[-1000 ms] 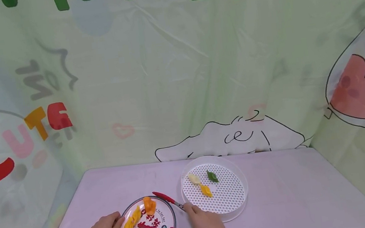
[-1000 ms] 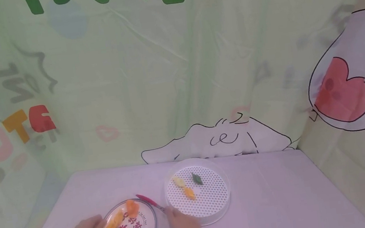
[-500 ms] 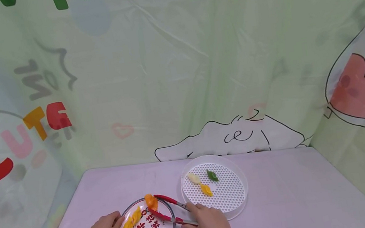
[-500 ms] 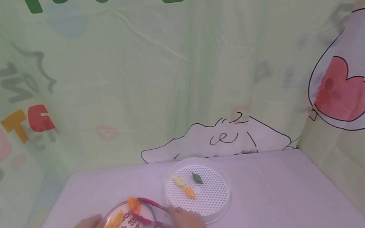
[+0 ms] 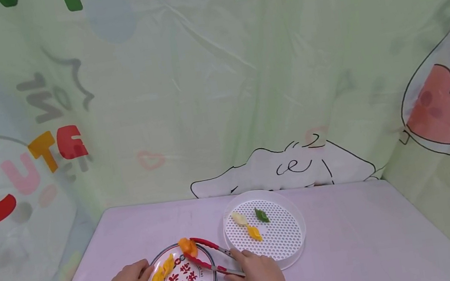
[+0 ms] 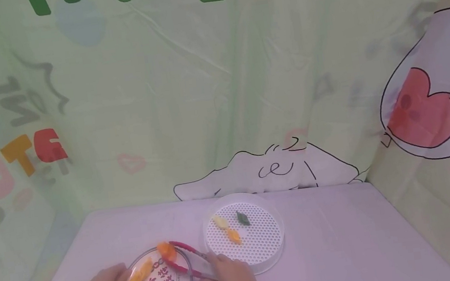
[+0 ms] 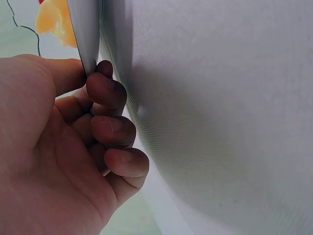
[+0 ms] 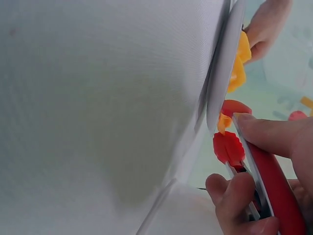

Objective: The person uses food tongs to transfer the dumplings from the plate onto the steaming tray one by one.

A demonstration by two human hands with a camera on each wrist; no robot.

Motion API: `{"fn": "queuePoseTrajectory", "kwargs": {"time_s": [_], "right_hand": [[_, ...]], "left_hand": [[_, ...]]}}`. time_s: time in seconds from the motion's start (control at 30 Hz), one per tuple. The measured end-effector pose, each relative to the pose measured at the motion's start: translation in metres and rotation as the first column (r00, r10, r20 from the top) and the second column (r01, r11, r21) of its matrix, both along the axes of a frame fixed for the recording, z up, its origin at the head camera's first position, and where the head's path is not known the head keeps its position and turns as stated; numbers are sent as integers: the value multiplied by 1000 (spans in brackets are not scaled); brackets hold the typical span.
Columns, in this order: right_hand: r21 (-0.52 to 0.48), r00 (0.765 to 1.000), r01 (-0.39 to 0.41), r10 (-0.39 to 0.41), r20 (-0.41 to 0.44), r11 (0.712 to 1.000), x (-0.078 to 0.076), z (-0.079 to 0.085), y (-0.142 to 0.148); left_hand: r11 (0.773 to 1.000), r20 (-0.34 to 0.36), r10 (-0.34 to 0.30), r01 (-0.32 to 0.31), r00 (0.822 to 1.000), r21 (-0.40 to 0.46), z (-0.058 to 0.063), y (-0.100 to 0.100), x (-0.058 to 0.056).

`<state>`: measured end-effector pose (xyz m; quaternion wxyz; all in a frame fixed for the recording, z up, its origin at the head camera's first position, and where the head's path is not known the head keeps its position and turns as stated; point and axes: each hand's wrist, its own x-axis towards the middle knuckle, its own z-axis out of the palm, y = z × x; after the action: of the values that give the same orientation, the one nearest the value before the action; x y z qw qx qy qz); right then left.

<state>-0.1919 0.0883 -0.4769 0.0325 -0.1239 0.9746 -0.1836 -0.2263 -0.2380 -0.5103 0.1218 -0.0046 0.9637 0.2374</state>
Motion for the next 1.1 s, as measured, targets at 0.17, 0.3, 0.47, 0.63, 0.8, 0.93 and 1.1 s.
{"fn": "queuePoseTrajectory", "kwargs": {"time_s": [0.17, 0.3, 0.47, 0.63, 0.8, 0.93, 1.1], "right_hand": [[-12, 1000, -3, 3, -23, 1000, 4, 4, 1], [-30, 999, -26, 25, -47, 999, 8, 9, 3], [-71, 995, -38, 31, -97, 997, 13, 16, 7], [-108, 989, -35, 19, -145, 994, 15, 23, 14], [-106, 982, -3, -17, -187, 994, 12, 27, 22], [-88, 974, 34, -52, -219, 996, 9, 33, 30], [-65, 963, 104, -117, -244, 992, 6, 40, 42]], "left_hand": [[1000, 0, -8, 8, 1000, -15, -1, 0, -1], [1000, -10, -14, 14, 1000, -19, -2, -1, -1], [1000, -3, -9, 9, 1000, -19, -3, -1, -2], [1000, 6, -3, 3, 1000, -21, -2, -1, -2], [1000, -11, -8, 8, 1000, -16, -3, -1, -1], [1000, -30, -14, 13, 999, -19, -3, -1, 0], [1000, -45, -25, 24, 999, -19, -2, 0, 1]]}}
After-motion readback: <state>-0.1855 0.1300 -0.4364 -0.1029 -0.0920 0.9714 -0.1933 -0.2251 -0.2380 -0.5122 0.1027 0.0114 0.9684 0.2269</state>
